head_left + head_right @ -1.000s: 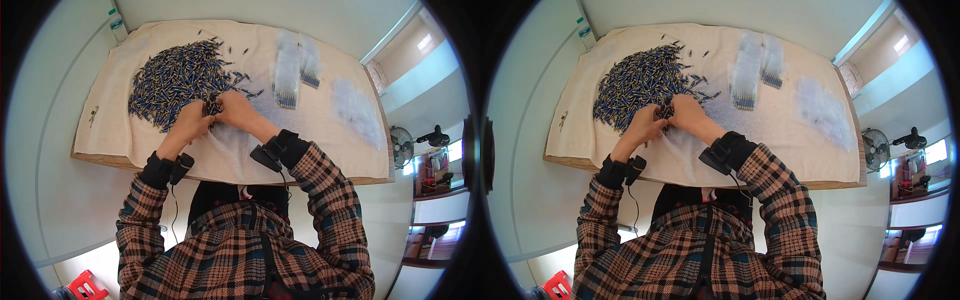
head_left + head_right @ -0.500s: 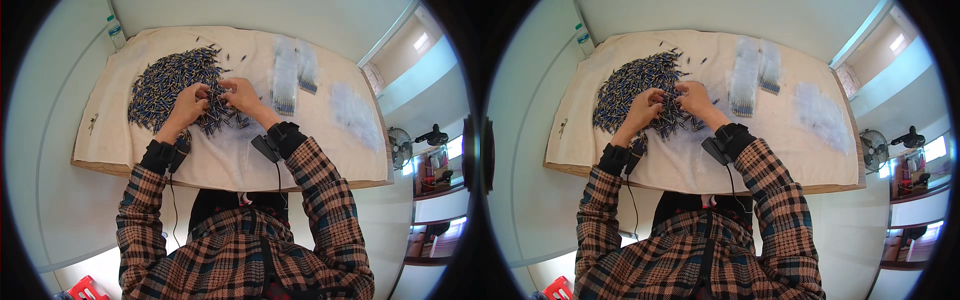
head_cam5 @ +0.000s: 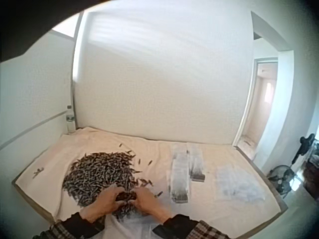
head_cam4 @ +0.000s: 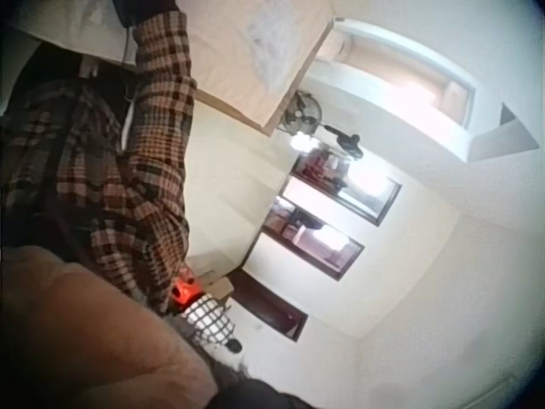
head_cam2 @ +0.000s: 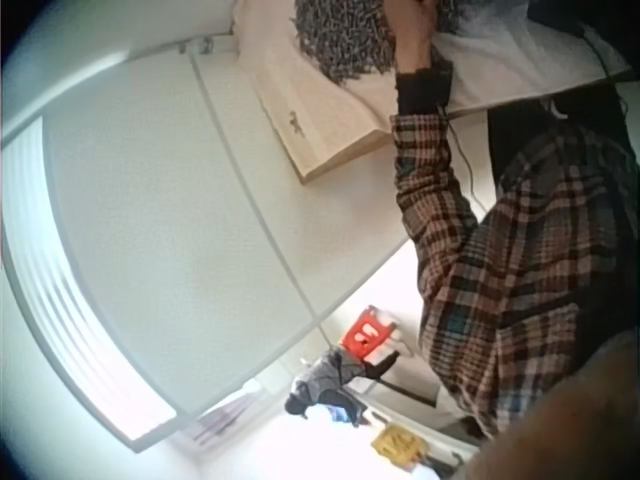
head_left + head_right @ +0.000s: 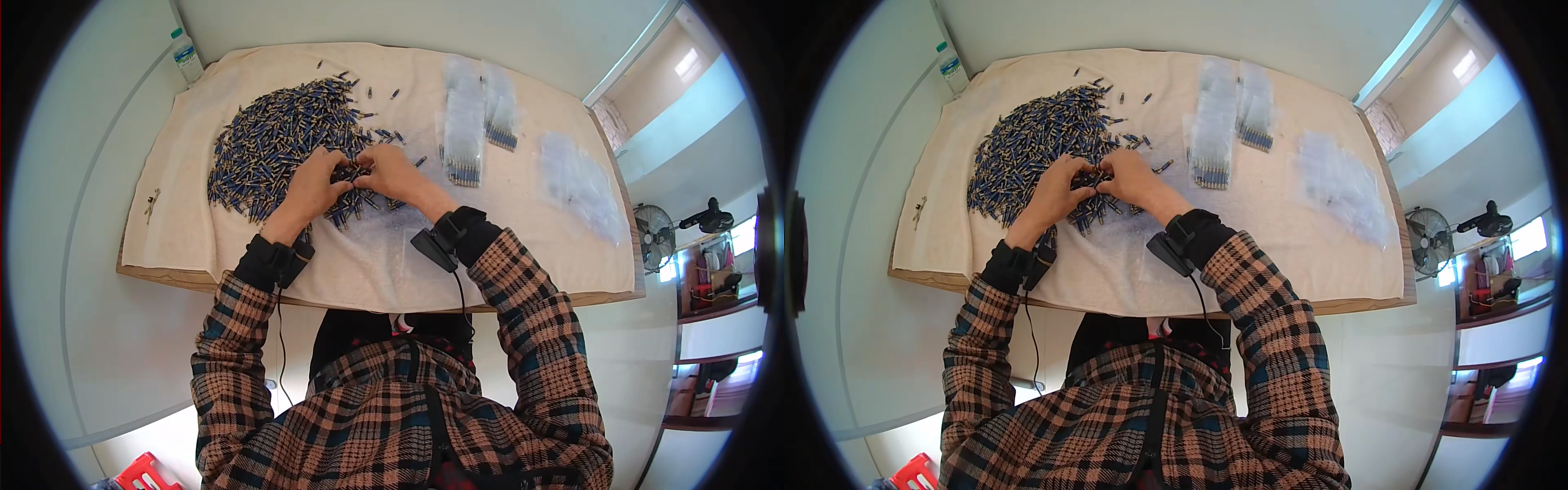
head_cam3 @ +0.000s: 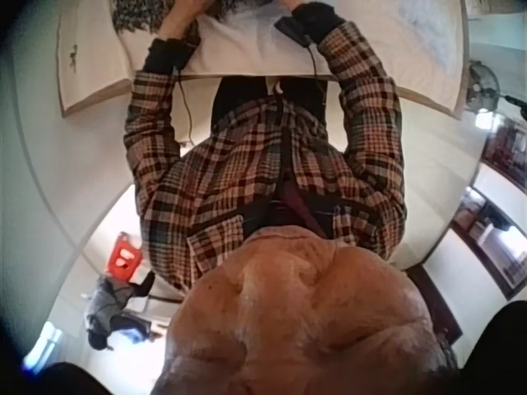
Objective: The person picks up small blue components by hand, places them into a plastic bag, and then sets the bag onto a stack. This process is repeated by gathering more components from a pile to fill another bag.
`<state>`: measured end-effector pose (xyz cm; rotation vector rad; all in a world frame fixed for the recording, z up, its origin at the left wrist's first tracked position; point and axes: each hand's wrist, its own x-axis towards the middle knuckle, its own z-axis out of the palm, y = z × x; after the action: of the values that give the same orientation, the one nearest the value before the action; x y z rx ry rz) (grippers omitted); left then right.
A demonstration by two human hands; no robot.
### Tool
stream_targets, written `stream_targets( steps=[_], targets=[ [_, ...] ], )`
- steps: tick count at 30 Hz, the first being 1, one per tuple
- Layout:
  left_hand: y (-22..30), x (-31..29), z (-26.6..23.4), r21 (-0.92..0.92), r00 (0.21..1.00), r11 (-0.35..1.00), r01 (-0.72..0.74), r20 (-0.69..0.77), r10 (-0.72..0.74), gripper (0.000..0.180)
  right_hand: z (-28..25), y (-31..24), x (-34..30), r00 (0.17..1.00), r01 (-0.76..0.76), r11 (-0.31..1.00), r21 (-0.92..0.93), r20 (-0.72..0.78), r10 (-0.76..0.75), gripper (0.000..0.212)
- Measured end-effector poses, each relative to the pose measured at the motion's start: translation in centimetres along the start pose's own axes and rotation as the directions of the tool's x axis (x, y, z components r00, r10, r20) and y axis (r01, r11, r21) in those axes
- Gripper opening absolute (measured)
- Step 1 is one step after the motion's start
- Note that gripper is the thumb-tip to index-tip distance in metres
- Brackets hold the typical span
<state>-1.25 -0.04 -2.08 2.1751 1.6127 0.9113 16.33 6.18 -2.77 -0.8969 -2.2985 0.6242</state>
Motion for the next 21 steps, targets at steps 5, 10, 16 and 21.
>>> stream_targets(
  steps=[5, 10, 16, 21],
  targets=[
    [1.2, -1.4, 0.0, -0.016, 0.999, 0.999, -0.033, 0.009, 0.033, 0.024, 0.2, -1.7, -2.6, 0.997, -0.068, 0.997, 0.025, -0.039, 0.069, 0.023],
    [2.6, -2.4, -0.1, -0.036, 0.998, 0.998, -0.056, 0.022, 0.057, 0.021, 0.4, -1.8, -4.2, 0.986, -0.143, 0.973, 0.180, -0.063, 0.157, 0.019],
    [2.5, -2.6, -0.2, 0.044, 0.991, 0.995, -0.087, -0.096, 0.091, 0.016, 0.9, -2.4, -3.7, 0.978, -0.148, 0.952, 0.267, -0.102, 0.181, 0.016],
    [1.8, -0.9, 1.2, 0.063, 0.950, 0.964, -0.260, -0.162, 0.267, 0.017, 0.0, -2.4, -3.9, 0.973, 0.013, 0.995, 0.096, -0.232, 0.010, 0.016]
  ],
)
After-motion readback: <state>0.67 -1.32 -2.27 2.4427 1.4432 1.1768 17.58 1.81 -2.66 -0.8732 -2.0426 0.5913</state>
